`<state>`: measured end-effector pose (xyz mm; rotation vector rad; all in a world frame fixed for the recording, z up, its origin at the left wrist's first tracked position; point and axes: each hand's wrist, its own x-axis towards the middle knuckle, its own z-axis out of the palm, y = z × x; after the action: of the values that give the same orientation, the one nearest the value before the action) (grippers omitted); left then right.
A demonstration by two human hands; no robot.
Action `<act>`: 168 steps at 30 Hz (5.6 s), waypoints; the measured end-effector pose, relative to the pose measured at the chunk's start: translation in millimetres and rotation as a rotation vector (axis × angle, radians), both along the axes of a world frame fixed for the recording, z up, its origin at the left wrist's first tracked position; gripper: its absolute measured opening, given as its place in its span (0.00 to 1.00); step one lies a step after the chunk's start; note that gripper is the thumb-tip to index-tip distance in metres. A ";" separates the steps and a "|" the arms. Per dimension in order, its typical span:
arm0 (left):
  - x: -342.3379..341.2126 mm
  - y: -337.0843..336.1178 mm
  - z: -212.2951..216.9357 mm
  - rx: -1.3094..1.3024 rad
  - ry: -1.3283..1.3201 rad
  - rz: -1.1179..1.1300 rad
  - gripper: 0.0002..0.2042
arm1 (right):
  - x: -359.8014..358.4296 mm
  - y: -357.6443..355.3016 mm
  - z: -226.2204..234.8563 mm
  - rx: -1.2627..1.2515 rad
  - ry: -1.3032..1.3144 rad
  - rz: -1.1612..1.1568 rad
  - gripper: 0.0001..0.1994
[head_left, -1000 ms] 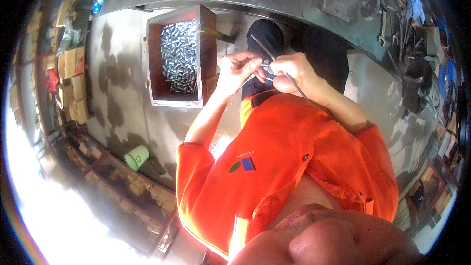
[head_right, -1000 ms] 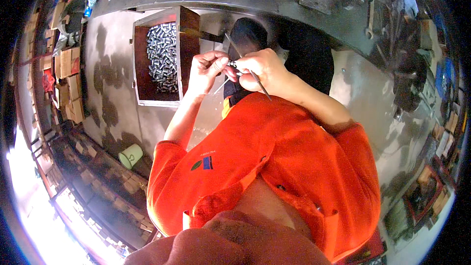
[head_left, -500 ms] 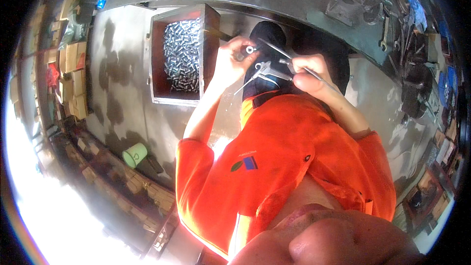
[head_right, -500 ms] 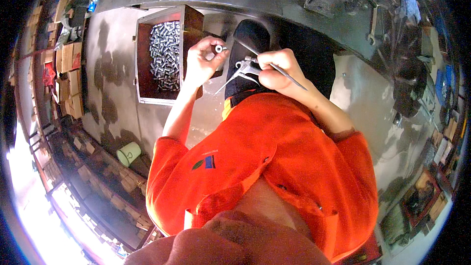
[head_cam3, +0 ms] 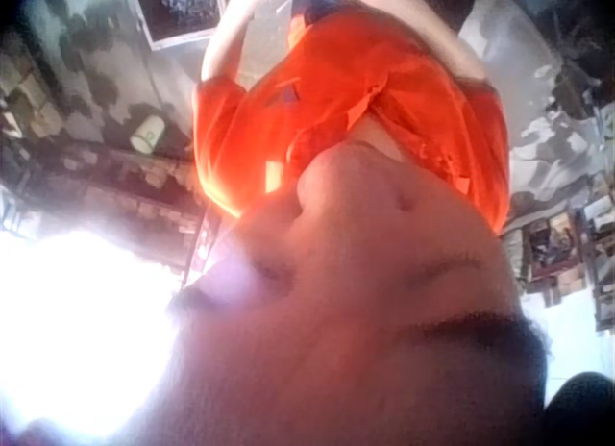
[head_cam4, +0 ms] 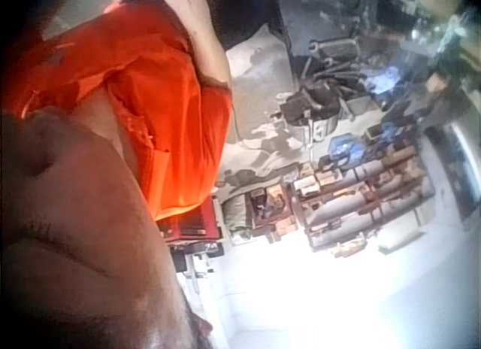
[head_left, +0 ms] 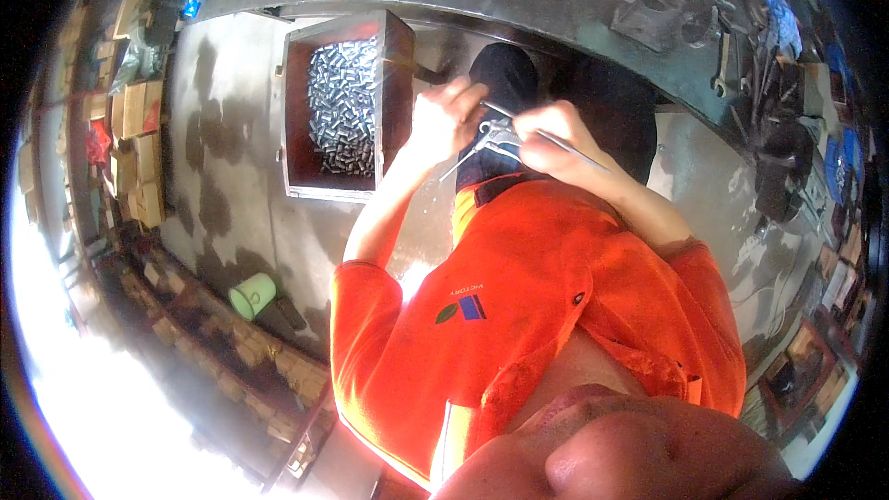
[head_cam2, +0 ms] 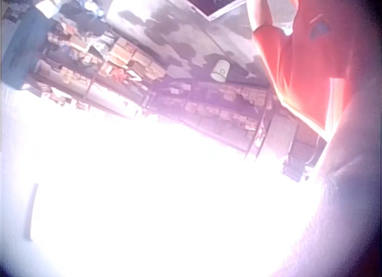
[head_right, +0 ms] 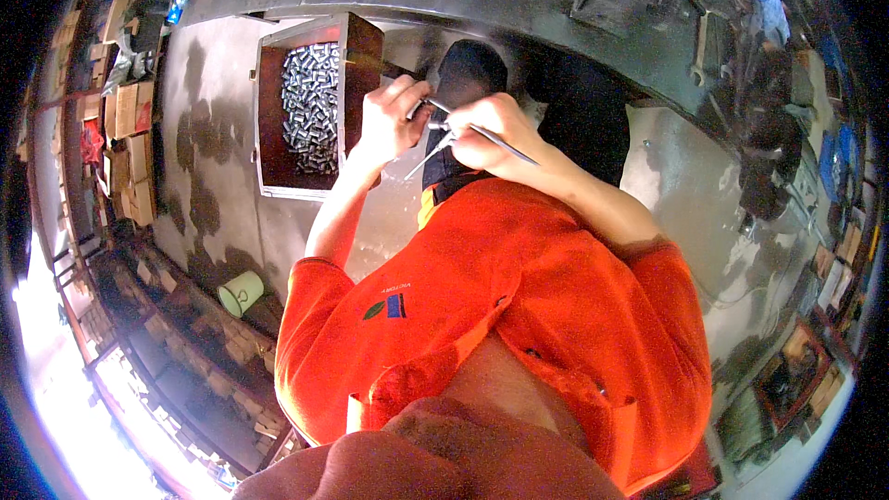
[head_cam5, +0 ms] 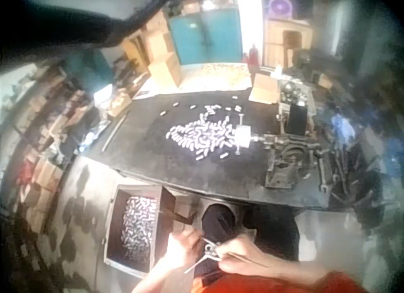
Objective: The person repeatedly picks small metal fasteners from a bin, measures them with a caliper, and places them on a table. The person handles the fasteners one at a time and uses the caliper to measure each item before setting it down.
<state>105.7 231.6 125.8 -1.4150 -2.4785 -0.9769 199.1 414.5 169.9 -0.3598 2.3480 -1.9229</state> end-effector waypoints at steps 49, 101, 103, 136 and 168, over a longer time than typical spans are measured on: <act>-95.7 -173.9 -134.5 -0.903 -0.325 0.880 0.21 | 7.1 15.4 -15.0 -0.022 -0.124 -0.066 0.12; 10.6 16.9 15.4 0.480 -1.197 -0.107 0.08 | 3.4 16.0 -12.2 0.147 0.117 -0.186 0.11; 1.2 12.3 14.3 0.328 -0.754 0.044 0.06 | 8.9 22.6 -5.1 0.091 0.104 -0.181 0.11; -187.7 115.1 11.9 0.129 -0.006 0.234 0.12 | 4.7 43.2 8.8 0.195 0.136 -0.243 0.11; -101.5 -181.6 -121.8 -0.869 -0.644 0.778 0.12 | 11.3 27.2 -14.4 0.058 -0.092 -0.132 0.12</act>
<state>4.3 50.0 4.0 -0.0034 -3.6810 -0.1570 210.4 441.7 155.5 -0.1121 2.4172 -1.8769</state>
